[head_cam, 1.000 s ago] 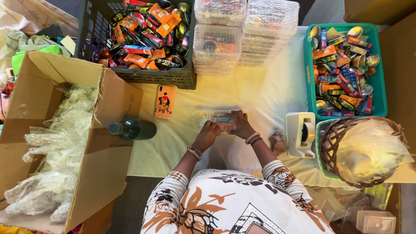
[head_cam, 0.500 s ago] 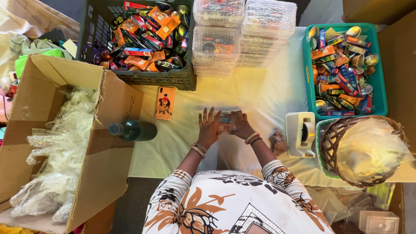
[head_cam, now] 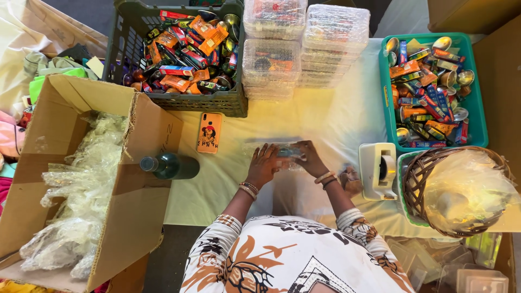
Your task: The person packs small items, including tubes and a round object, into a clear plastic container. They then wrap the container in bubble wrap and place it on a stack of other wrapped containers.
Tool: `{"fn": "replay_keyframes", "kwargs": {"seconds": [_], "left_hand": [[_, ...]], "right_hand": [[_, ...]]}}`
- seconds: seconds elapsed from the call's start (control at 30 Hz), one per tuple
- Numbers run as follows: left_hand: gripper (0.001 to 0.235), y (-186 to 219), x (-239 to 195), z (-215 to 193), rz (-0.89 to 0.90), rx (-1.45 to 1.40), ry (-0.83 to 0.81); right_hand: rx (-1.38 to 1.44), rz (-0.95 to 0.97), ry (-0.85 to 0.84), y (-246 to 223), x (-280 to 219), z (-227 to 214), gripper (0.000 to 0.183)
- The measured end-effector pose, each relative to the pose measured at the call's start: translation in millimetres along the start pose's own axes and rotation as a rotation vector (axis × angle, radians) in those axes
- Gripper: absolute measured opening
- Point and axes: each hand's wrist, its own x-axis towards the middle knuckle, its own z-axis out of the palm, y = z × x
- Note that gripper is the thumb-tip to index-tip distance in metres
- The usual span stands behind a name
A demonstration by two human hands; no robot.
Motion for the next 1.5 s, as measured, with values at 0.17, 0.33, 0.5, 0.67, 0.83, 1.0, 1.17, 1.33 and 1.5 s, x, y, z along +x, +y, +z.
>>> {"fn": "replay_keyframes", "kwargs": {"seconds": [0.17, 0.33, 0.5, 0.67, 0.83, 1.0, 1.17, 1.33, 1.5], "left_hand": [[0.082, -3.9, 0.2, -1.4, 0.008, -0.005, -0.002], [0.084, -5.9, -0.2, -18.7, 0.033, -0.032, -0.011], [0.082, -6.2, 1.3, -26.6, 0.057, -0.031, -0.009], [0.083, -13.8, 2.9, -19.2, 0.062, -0.105, -0.028], [0.082, -20.2, 2.5, -18.5, 0.095, -0.148, -0.024], [0.08, -19.7, 4.0, -19.3, 0.107, -0.142, 0.007], [0.078, -25.3, 4.4, -15.1, 0.154, -0.155, 0.039], [0.08, -19.9, 4.5, -19.0, 0.193, -0.156, 0.075], [0.08, -17.6, 5.6, -25.0, 0.174, -0.168, 0.056]], "right_hand": [[-0.033, -0.031, 0.355, -32.1, -43.3, -33.6, 0.035], [-0.162, 0.138, 0.605, -47.5, -116.2, -59.0, 0.023], [-0.606, 0.109, 0.903, -20.4, -193.2, -73.9, 0.027], [-0.766, 0.322, 0.947, 10.2, -241.1, -92.1, 0.027], [-0.761, 0.464, 0.907, 21.7, -250.0, -103.1, 0.024], [-0.732, 0.563, 0.864, 28.3, -240.0, -109.5, 0.017], [-0.621, 0.537, 0.92, 35.3, -240.7, -111.5, 0.014], [-0.441, 0.482, 0.993, 22.9, -244.3, -107.0, 0.014], [-0.376, 0.313, 1.076, 9.8, -243.5, -107.8, 0.013]]}}
